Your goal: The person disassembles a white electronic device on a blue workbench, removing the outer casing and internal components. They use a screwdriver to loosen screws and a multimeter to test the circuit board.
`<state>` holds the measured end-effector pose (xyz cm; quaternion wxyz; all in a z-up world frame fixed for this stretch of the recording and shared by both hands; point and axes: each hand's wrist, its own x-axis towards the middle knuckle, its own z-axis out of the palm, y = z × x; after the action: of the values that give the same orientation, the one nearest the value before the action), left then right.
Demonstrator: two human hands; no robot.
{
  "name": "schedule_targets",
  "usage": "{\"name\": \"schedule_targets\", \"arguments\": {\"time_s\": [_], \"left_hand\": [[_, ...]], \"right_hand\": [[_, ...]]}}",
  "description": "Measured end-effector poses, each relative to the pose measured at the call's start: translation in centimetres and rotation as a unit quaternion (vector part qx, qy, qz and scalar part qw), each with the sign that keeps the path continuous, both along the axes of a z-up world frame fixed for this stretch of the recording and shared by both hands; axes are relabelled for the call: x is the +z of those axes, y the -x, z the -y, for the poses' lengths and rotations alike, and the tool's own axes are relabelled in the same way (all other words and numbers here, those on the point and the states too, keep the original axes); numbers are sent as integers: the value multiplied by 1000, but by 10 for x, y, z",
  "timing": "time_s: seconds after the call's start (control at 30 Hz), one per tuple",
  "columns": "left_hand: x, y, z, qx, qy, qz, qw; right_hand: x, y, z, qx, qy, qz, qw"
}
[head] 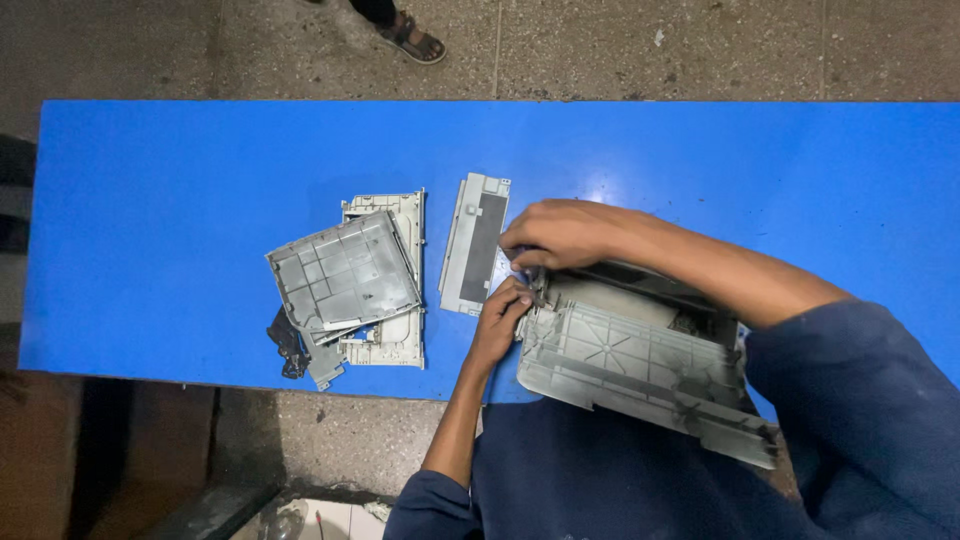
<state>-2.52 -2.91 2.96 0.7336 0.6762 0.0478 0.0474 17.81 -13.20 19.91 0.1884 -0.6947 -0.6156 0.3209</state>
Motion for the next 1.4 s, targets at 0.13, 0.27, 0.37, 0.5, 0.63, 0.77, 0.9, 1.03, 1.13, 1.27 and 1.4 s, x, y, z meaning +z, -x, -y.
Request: {"name": "schedule_targets", "arguments": {"time_s": [0.13, 0.27, 0.37, 0.5, 0.63, 0.77, 0.9, 1.03, 1.13, 1.27, 1.4], "left_hand": [[4, 0, -6, -26, -21, 12, 999], [7, -2, -9, -38, 8, 17, 999], [13, -2, -13, -52, -5, 6, 999], [27, -1, -16, -57, -44, -47, 996], [51, 3, -15, -80, -110, -28, 990], [75, 16, -12, -83, -168, 10, 982], [97, 28, -14, -122, -190, 14, 974], [105, 35, -12, -140, -276, 21, 951], [94, 37, -5, -105, -303, 52, 946], [73, 26, 6, -38, -284, 102, 953], [68, 11, 25, 22, -257, 129, 958]], "right_hand": [[-24, 12, 71, -111, -135, -55, 983], [-66, 55, 123, -301, -114, -128, 938], [-88, 72, 143, -336, -135, -133, 923], [-90, 64, 176, -409, -73, -121, 901], [-81, 58, 252, -513, -161, -97, 838], [-107, 76, 334, -660, -196, -133, 713], [-169, 122, 381, -741, -124, -11, 659], [-230, 163, 382, -804, -33, -51, 591], [-245, 177, 374, -794, -21, -72, 603], [-230, 183, 370, -756, -237, -8, 610], [-174, 210, 362, -738, -342, -186, 551]]}}
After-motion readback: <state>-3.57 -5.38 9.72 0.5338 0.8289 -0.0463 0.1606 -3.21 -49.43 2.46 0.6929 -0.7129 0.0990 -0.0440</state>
